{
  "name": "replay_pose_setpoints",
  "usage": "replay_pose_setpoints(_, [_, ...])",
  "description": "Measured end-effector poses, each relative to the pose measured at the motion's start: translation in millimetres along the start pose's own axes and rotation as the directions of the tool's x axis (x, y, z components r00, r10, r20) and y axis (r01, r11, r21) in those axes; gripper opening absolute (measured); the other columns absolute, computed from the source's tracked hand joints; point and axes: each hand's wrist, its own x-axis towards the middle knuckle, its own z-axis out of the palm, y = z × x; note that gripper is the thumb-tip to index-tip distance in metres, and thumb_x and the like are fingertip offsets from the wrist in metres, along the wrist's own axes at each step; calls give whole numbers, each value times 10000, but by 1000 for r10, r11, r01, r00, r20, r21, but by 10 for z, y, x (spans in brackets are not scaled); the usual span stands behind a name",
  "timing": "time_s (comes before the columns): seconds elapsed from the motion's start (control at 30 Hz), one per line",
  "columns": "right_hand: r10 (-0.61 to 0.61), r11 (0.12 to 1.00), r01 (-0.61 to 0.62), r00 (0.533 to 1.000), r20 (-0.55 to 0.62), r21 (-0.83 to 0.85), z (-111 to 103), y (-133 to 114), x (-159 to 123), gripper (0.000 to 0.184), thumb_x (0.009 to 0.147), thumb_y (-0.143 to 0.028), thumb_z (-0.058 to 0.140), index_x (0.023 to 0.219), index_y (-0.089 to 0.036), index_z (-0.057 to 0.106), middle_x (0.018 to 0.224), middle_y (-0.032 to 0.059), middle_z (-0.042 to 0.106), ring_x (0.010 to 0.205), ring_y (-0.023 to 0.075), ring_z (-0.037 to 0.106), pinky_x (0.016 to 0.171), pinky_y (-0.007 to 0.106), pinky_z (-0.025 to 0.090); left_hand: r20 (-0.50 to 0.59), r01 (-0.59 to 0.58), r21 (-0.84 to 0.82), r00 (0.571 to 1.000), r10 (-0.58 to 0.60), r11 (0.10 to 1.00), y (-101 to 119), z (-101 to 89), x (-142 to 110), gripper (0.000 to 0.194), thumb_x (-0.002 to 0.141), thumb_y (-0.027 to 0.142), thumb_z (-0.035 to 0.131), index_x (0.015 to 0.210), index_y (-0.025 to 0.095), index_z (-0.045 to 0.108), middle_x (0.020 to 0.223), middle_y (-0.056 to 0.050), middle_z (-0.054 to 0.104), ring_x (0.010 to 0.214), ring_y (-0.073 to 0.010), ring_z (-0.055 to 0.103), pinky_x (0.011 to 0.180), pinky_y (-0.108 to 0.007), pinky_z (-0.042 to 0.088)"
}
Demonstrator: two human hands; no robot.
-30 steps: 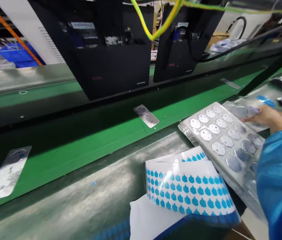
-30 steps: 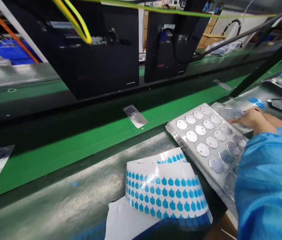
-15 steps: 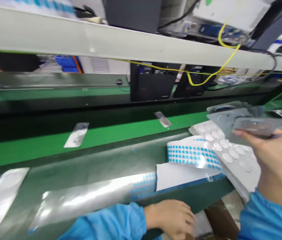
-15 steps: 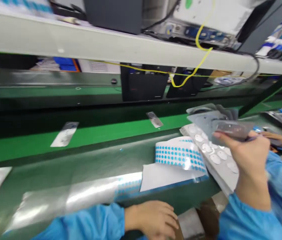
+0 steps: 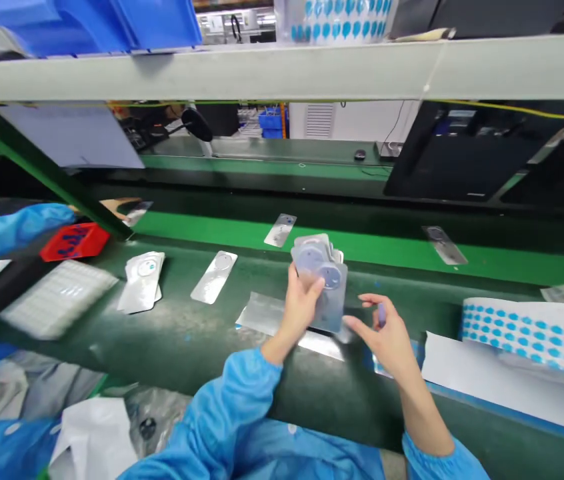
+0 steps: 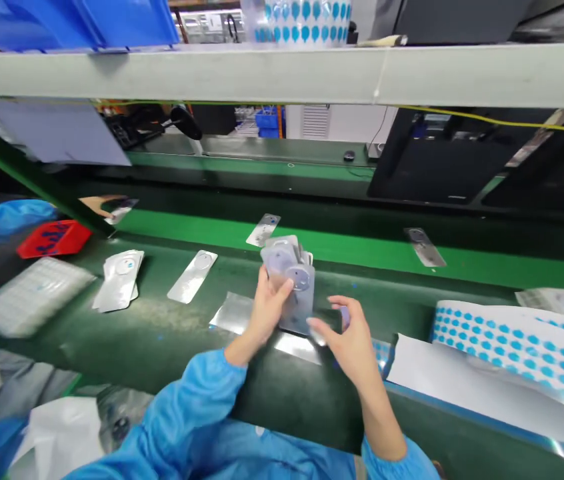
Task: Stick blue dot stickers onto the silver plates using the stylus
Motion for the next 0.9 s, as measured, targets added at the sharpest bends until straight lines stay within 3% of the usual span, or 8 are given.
replay_pose_setpoints(0.03, [22, 1000, -22, 1000, -13, -10, -28, 51, 27, 445, 1104, -580, 778, 1352, -211, 768, 1293, 113, 796, 1059, 255, 783, 901, 423, 692, 74, -40, 161, 997, 29, 986, 11, -157, 173, 660, 1159, 633, 663, 1698, 281, 521, 1652, -181, 672, 1461, -344, 710, 1317, -591, 530])
replay_pose_setpoints(0.13, [149, 987, -153, 987, -53, -59, -159, 255, 52, 625, 966, -825, 758, 1103, -217, 802, 1012, 109, 816, 808, 258, 702, 720, 400, 593, 214, -95, 354, 977, 19, 930, -18, -534, 633, 543, 1151, 535, 716, 1552, 170, 680, 1562, -136, 699, 1341, -334, 747, 1183, -542, 631])
replay_pose_setpoints(0.27, [274, 953, -286, 954, -120, -99, -283, 486, -30, 660, 912, -874, 688, 1020, -236, 812, 903, 90, 775, 750, 267, 642, 725, 421, 540, 357, -150, 496, 933, -44, 855, -186, -783, 987, 528, 1174, 526, 662, 1498, 111, 710, 1533, -122, 683, 1282, -293, 759, 1138, -481, 654])
replay_pose_setpoints(0.37, [246, 957, -268, 953, -178, -115, -333, 511, -138, 657, 1009, -844, 593, 1079, -245, 854, 995, 98, 764, 883, 289, 677, 826, 440, 548, 452, -216, 589, 887, -96, 778, -322, -846, 1044, 408, 1096, 396, 796, 1458, 216, 740, 1500, -137, 710, 1321, -311, 706, 1170, -549, 603])
replay_pose_setpoints(0.53, [129, 945, -202, 953, -275, -256, -500, 384, -236, 697, 1060, -871, 570, 1077, -262, 909, 937, 88, 720, 922, 299, 659, 879, 458, 530, 471, -258, 702, 867, -161, 664, -473, -816, 948, 563, 938, 405, 957, 1418, 208, 736, 1432, -170, 700, 1366, -421, 574, 1194, -626, 445])
replay_pose_setpoints(0.7, [254, 965, -260, 956, -146, -24, -601, 416, -184, 679, 1036, -876, 658, 1067, -241, 898, 908, 97, 807, 818, 268, 741, 790, 418, 616, 473, -296, 751, 865, -168, 591, -393, -746, 905, 426, 964, 322, 948, 1311, 173, 753, 1258, -143, 796, 1211, -382, 648, 1074, -507, 461])
replay_pose_setpoints(0.77, [286, 958, -285, 957, -47, 35, -582, 485, -186, 640, 948, -856, 811, 1061, -230, 886, 859, 85, 811, 766, 252, 755, 740, 391, 643, 498, -333, 713, 860, -111, 617, -242, -776, 879, 291, 1013, 263, 889, 1275, 185, 788, 1186, -116, 817, 1117, -329, 699, 977, -432, 483])
replay_pose_setpoints(0.9, [308, 947, -316, 945, 113, 64, -532, 613, -271, 629, 926, -838, 855, 989, -213, 850, 756, 58, 760, 621, 198, 689, 580, 325, 604, 559, -327, 413, 828, 47, 850, 147, -881, 780, 181, 1073, 338, 845, 1214, 228, 875, 996, -53, 804, 923, -224, 719, 832, -340, 502])
